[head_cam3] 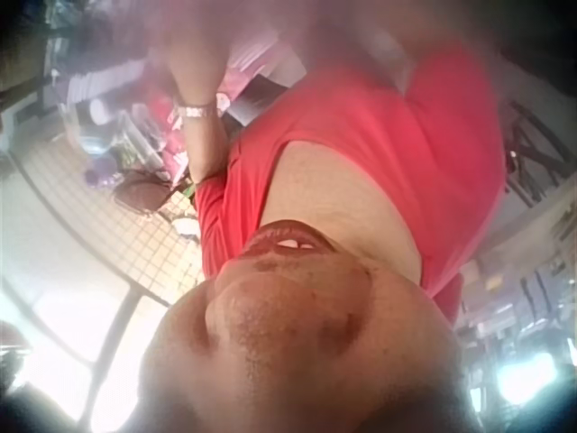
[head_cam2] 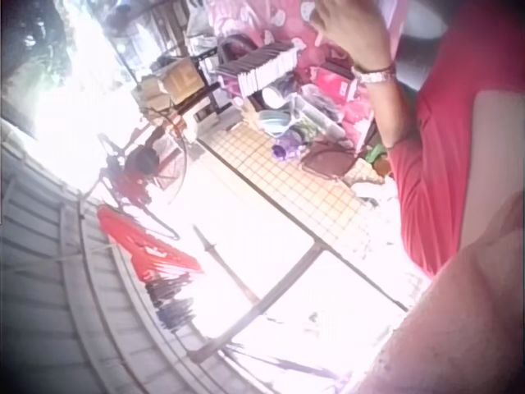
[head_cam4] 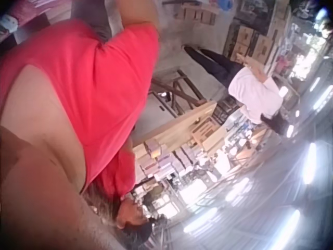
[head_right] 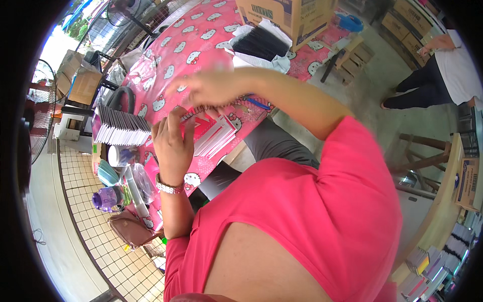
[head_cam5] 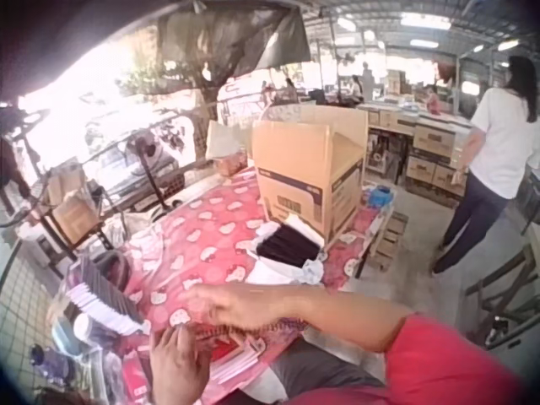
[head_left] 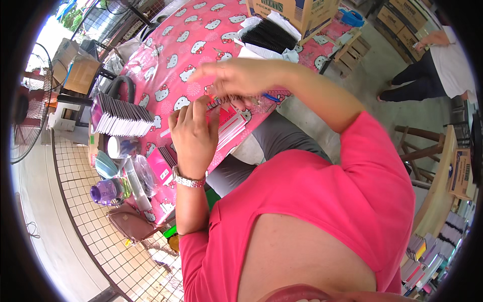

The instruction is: The person assembles notebooks by threading metal coils into pre-punched holes in pink notebook covers and pages by hand, and then uses a pair of blue pliers to crimp the ends of the coils to secure them.

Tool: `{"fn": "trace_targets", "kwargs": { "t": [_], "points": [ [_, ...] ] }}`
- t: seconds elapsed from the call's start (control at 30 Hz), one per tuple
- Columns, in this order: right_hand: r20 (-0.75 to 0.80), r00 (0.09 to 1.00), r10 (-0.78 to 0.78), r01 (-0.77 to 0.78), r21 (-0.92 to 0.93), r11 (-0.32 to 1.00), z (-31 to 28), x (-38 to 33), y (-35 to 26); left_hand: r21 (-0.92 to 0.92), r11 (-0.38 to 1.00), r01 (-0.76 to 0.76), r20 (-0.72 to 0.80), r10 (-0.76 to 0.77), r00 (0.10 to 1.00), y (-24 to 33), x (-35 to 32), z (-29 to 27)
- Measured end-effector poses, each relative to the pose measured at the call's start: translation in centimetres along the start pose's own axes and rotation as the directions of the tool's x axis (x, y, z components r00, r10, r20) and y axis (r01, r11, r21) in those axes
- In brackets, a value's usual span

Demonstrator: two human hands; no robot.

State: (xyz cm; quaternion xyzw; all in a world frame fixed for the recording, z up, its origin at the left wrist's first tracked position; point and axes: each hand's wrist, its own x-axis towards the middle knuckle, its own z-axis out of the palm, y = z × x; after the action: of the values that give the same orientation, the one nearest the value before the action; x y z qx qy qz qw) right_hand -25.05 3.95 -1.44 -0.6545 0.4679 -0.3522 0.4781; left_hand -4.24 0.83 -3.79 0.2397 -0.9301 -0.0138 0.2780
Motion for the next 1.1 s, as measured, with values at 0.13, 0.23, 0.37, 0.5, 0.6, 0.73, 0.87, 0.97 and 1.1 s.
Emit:
{"fn": "trace_targets", "kwargs": {
  "t": [0.13,0.23,0.37,0.5,0.6,0.73,0.87,0.97,1.1],
  "points": [
    [-0.222,0.975,-0.001,-0.12,-0.532,0.839,-2.8,7.7,19.2,0.008,1.0,-0.006,0.061,0.005,0.998,-0.1,0.5,0.0],
    [-0.204,0.97,-0.133,-0.121,-0.878,0.463,1.6,6.9,26.8,0.069,0.998,0.004,0.062,-0.008,0.998,-0.8,0.0,0.1],
    [-0.212,0.964,0.16,-0.266,-0.73,0.629,-0.3,7.9,25.9,0.14,0.978,0.158,-0.005,-0.159,0.987,0.3,-0.8,0.1],
    [-0.184,0.983,0.01,-0.099,-0.485,0.869,-3.2,7.7,15.2,0.159,0.921,0.357,-0.037,-0.356,0.934,-0.9,-2.3,1.3],
    [0.06,0.981,-0.186,0.154,0.346,0.925,-5.0,5.2,8.7,0.073,0.959,0.274,-0.052,-0.271,0.961,-0.9,-0.6,1.2],
    [0.306,0.95,-0.064,0.034,0.101,0.994,-4.7,2.7,4.0,0.145,0.961,0.234,-0.044,-0.23,0.972,-0.8,0.3,1.7],
    [0.286,0.91,-0.299,0.077,0.592,0.803,-4.9,2.2,4.2,0.136,0.966,0.219,-0.111,-0.205,0.973,-1.1,0.1,2.0],
    [0.322,0.938,0.128,-0.112,-0.067,0.991,-4.4,1.9,0.9,0.125,0.97,0.21,-0.159,-0.189,0.969,-1.0,-0.4,1.8],
    [0.411,0.868,-0.278,-0.011,0.577,0.817,-3.6,2.7,2.7,0.144,0.967,0.212,-0.174,-0.186,0.967,-0.6,-1.4,1.4]
  ]
}}
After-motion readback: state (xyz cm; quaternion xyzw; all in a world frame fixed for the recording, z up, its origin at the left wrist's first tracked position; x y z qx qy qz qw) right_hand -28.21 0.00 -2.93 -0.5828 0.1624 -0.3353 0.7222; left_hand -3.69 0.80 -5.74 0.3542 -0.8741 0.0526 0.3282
